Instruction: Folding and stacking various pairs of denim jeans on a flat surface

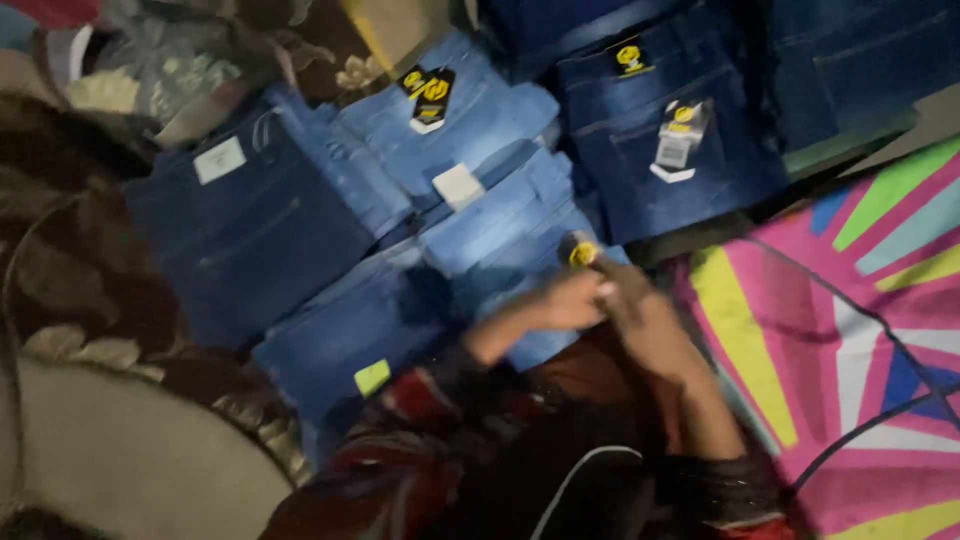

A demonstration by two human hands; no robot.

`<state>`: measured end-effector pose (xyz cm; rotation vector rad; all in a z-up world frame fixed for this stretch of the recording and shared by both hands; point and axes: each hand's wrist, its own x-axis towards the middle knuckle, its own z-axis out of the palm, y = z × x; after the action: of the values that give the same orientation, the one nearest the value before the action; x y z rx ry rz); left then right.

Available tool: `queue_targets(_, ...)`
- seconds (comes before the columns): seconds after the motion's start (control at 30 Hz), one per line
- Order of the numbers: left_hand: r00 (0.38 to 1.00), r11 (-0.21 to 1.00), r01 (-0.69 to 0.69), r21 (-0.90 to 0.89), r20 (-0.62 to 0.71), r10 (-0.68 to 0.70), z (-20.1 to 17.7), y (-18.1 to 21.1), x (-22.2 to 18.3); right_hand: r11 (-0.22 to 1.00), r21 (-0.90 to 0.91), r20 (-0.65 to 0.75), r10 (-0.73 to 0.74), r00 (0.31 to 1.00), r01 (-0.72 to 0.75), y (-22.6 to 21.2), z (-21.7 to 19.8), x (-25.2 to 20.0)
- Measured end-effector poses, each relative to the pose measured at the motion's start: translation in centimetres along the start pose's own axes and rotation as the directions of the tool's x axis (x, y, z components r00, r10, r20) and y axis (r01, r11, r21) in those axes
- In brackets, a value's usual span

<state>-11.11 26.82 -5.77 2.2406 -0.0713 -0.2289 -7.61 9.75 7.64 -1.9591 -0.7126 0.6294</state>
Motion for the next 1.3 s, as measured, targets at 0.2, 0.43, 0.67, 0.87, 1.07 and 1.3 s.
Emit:
queue_targets(0.2,0.578,0.615,0.641,0.459,-0.816,0.006,-22.6,-3.0,-13.0,0.926,-0.321,0.248,-0.119,0.961,0.198,-4.9,6.7,-2.4)
queue_targets(0.43,0.260,0.512,0.843,0.166,-0.958,-0.117,-29.5,-13.9,-15.3,0.882,-0.339,0.302,-0.228,0.926,0.327,-10.5,9.1,-4.5)
queue_targets(0.67,0.524,0.892,0.431,0.134,-0.843,-0.126,-30.6,-11.1,-16.3,0.932,-0.189,0.137,-0.288,0.948,0.310,-11.3,6.7,-6.3)
queue_targets(0.87,0.757,0.950,-0.275,-0.150,-0.643,0.117,-19.9,10.3,-14.6,0.946,-0.160,-0.103,-0.298,0.949,0.280,-8.4,5.3,-5.6)
queue_targets(1.07,0.903,0.723,-0.425,-0.545,-0.206,0.376,-9.7,20.7,-8.3,0.934,-0.125,-0.319,-0.358,0.877,0.335,-4.1,1.3,-5.7)
queue_targets(1.3,0.773,0.457,-0.583,-0.672,-0.284,0.568,-11.0,34.0,-5.7,0.914,-0.168,-0.736,-0.366,0.570,0.370,3.6,-8.3,-9.2)
